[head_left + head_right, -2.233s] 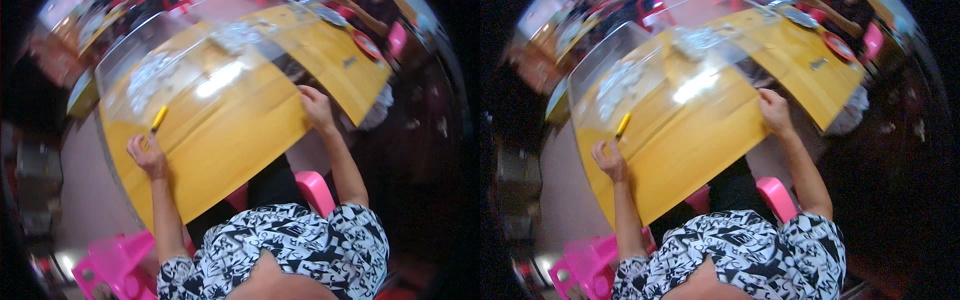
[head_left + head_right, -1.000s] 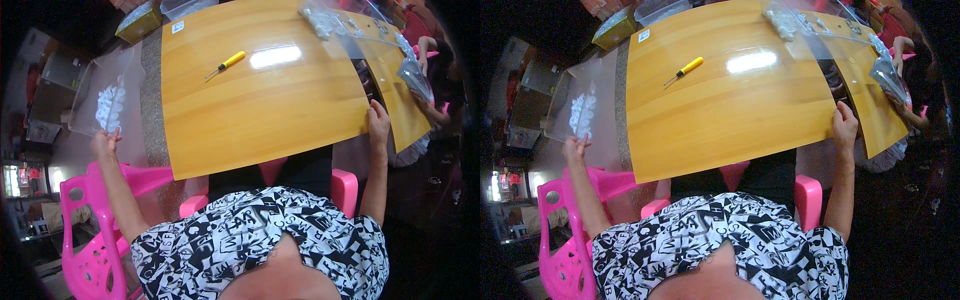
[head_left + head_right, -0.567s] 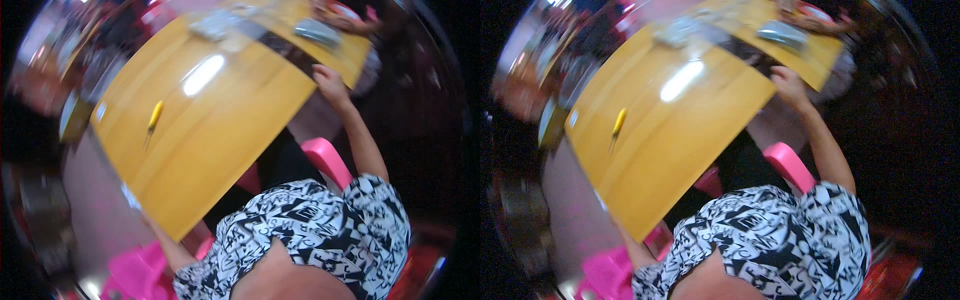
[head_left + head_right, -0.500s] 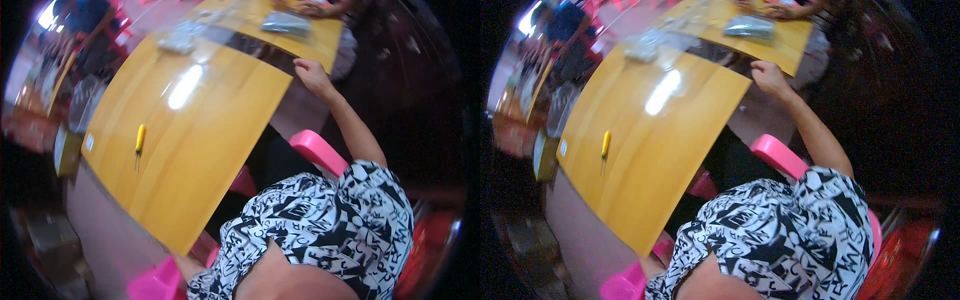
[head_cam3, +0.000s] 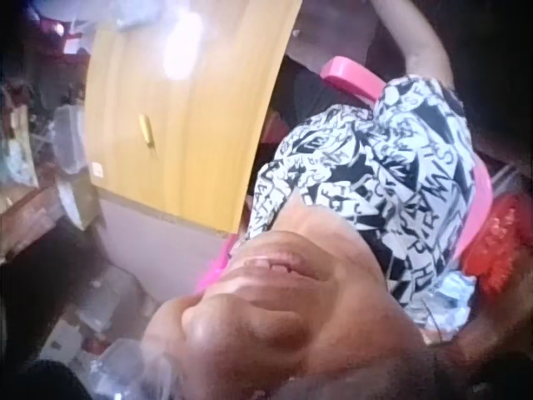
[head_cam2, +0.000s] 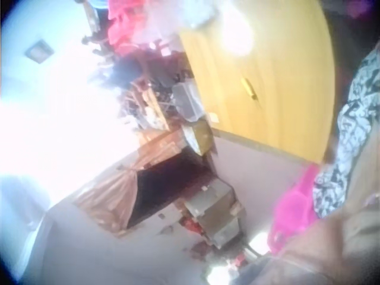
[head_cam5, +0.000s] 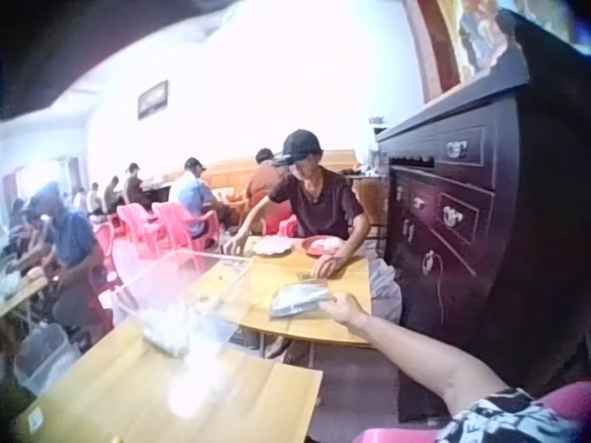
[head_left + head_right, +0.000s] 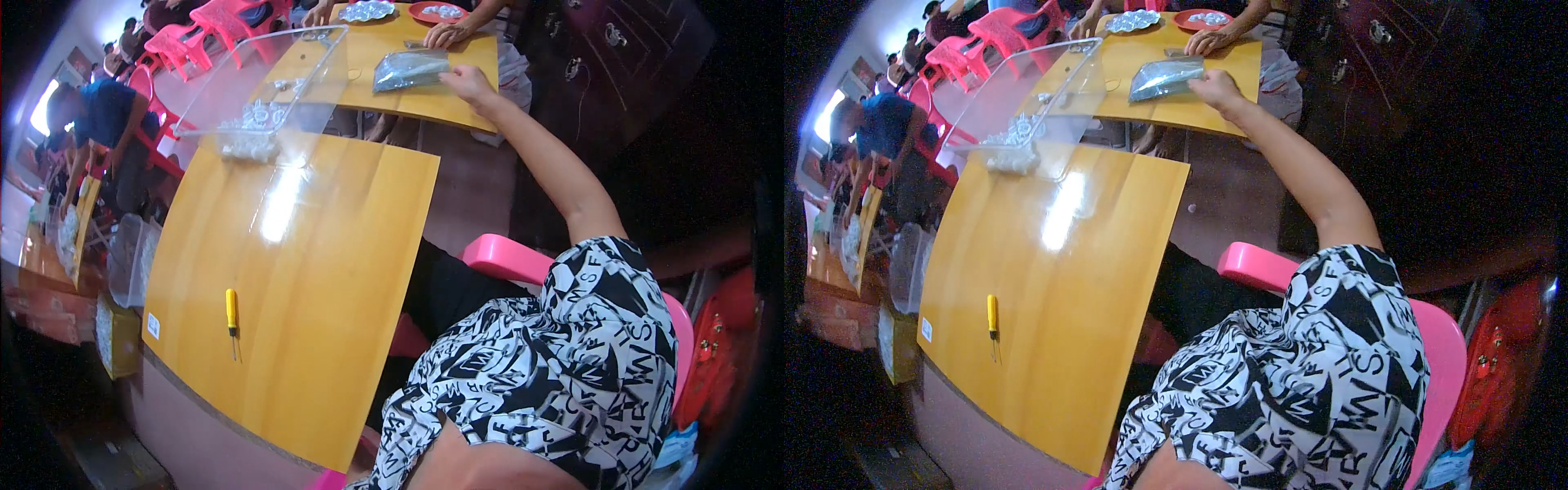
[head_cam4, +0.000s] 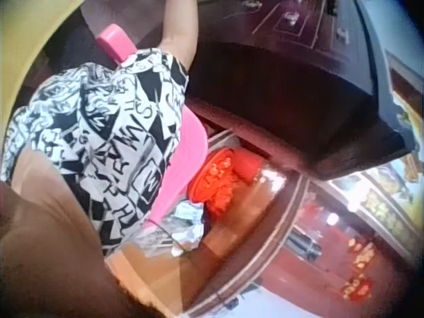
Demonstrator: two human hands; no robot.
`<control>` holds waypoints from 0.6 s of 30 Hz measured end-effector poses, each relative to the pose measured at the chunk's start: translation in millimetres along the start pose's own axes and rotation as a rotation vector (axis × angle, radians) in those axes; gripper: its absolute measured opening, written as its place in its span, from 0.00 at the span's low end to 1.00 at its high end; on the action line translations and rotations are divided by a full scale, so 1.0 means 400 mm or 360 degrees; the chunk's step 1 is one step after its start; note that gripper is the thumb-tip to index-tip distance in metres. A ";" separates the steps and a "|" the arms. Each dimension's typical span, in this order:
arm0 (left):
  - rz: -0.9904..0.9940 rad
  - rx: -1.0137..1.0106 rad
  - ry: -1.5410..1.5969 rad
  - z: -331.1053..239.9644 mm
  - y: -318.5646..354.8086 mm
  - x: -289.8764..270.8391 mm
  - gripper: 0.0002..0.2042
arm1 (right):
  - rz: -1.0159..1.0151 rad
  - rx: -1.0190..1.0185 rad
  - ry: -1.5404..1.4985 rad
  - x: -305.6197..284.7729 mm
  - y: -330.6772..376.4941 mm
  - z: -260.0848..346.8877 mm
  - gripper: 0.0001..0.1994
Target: The person receives a plate of plastic components and a packet of metal pins, scatters metal pins onto the table, and inserts the metal pins into the plastic components by hand.
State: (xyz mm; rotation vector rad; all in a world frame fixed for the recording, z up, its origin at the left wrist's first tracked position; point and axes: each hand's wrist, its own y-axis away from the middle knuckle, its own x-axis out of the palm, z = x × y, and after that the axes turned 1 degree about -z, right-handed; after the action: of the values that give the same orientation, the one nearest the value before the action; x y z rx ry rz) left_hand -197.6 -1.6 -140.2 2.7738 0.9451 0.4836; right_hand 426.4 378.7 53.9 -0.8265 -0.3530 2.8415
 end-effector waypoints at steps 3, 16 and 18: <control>0.0120 0.0011 -0.0084 -0.023 -0.048 0.055 0.21 | -0.0148 0.0229 0.0028 0.057 -0.100 -0.066 0.16; 0.0186 -0.0041 -0.0466 -0.039 -0.010 0.038 0.18 | -0.0386 0.0835 -0.0544 0.101 -0.191 -0.066 0.10; 0.0144 -0.0043 -0.0503 -0.037 0.025 0.014 0.17 | -0.0398 0.0805 -0.0605 0.119 -0.202 -0.035 0.07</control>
State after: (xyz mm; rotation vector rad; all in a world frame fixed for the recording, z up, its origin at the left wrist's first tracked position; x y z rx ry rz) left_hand -193.1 -5.0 -122.3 2.7642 0.7372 0.0632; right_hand 401.3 469.2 39.9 -0.1342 0.2065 2.6472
